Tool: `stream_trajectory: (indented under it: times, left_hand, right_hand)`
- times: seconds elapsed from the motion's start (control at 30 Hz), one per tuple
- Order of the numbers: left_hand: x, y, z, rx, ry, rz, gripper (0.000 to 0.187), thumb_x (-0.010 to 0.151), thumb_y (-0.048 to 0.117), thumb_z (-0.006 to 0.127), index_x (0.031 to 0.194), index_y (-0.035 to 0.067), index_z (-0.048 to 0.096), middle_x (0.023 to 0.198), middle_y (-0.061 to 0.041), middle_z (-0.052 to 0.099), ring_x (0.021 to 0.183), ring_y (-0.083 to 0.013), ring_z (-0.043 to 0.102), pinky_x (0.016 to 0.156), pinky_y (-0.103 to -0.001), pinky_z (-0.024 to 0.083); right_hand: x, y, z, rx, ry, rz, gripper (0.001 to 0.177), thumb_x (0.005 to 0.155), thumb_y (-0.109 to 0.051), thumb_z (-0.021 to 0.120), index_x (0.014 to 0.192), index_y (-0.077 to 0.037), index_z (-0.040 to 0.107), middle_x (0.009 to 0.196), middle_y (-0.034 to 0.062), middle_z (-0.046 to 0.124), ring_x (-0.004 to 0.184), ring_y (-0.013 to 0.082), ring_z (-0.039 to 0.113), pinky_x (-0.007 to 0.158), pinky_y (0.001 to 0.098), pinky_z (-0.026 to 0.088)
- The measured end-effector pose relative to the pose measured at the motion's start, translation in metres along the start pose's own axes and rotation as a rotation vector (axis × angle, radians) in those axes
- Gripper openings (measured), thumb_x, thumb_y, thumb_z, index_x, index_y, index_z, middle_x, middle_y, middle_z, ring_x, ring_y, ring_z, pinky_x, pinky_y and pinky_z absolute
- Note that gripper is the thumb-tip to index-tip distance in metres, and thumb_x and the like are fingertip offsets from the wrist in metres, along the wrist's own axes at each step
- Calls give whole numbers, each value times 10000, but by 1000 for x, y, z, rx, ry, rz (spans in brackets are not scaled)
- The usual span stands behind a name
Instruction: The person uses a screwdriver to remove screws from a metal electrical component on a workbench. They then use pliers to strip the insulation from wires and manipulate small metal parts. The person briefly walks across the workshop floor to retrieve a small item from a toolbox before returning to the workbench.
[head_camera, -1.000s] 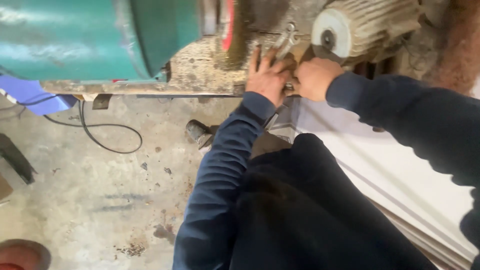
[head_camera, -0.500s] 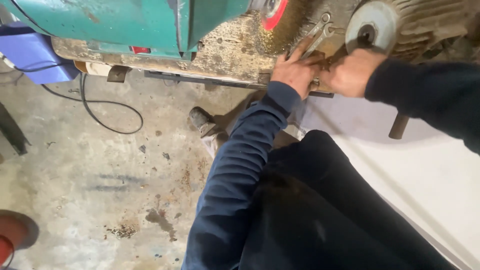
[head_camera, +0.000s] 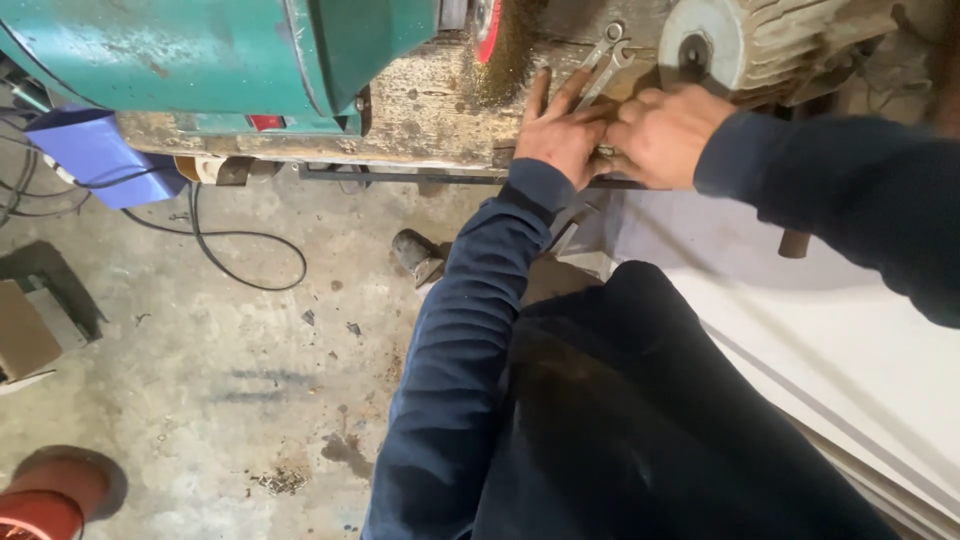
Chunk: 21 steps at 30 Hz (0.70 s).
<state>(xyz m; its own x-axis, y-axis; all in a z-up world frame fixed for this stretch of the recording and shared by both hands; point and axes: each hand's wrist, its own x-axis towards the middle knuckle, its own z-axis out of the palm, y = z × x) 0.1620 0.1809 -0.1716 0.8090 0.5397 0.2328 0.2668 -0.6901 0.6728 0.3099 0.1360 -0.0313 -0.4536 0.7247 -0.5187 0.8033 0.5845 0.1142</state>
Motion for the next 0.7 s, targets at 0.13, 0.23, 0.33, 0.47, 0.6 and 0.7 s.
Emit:
stream_trajectory:
  times: [0.13, 0.23, 0.33, 0.47, 0.6, 0.7]
  left_hand:
    - [2, 0, -1, 17, -52, -2, 542, 718, 458, 857, 1188, 207, 759, 1378, 93, 646, 1488, -266, 304, 1248, -643, 66]
    - [1, 0, -2, 33, -63, -1, 504, 727, 426, 862, 1187, 246, 764, 1380, 93, 640, 1488, -259, 305, 1253, -633, 62]
    - [0, 2, -5, -10, -66, -8, 499, 722, 405, 871, 1185, 251, 765, 1386, 104, 636, 1489, -267, 302, 1258, -626, 64]
    - [-2, -2, 1, -5, -14, 24, 510, 717, 392, 872, 1193, 244, 761, 1388, 101, 635, 1484, -268, 310, 1260, -622, 71]
    - [-2, -4, 1, -20, -7, 43, 481, 739, 381, 869, 1182, 229, 758, 1391, 90, 639, 1495, -279, 310, 1263, -625, 83]
    - [-3, -3, -3, -3, -24, 49, 464, 761, 393, 858, 1180, 222, 752, 1394, 67, 637, 1498, -294, 307, 1256, -634, 87]
  right_hand:
    - [-9, -4, 16, 589, 70, 463, 275, 900, -297, 657, 1011, -48, 686, 906, 180, 712, 804, 380, 704, 748, 485, 564]
    - [-12, -1, 29, 803, 157, 551, 276, 930, -258, 618, 1090, -47, 694, 892, 224, 719, 799, 425, 696, 753, 514, 561]
    - [-14, 3, 33, 680, 69, 571, 316, 997, -313, 590, 1109, -29, 672, 851, 238, 717, 776, 446, 691, 730, 538, 559]
    - [-15, 7, 25, 538, -21, 557, 384, 1044, -388, 552, 1119, -30, 670, 810, 236, 712, 729, 448, 692, 698, 551, 563]
    - [-26, 5, 7, 479, -119, 594, 466, 1070, -476, 484, 1079, -63, 699, 772, 212, 711, 706, 420, 702, 691, 547, 571]
    - [-38, 0, 12, 571, -172, 678, 458, 1070, -475, 446, 1052, -77, 673, 741, 193, 701, 665, 401, 704, 653, 535, 571]
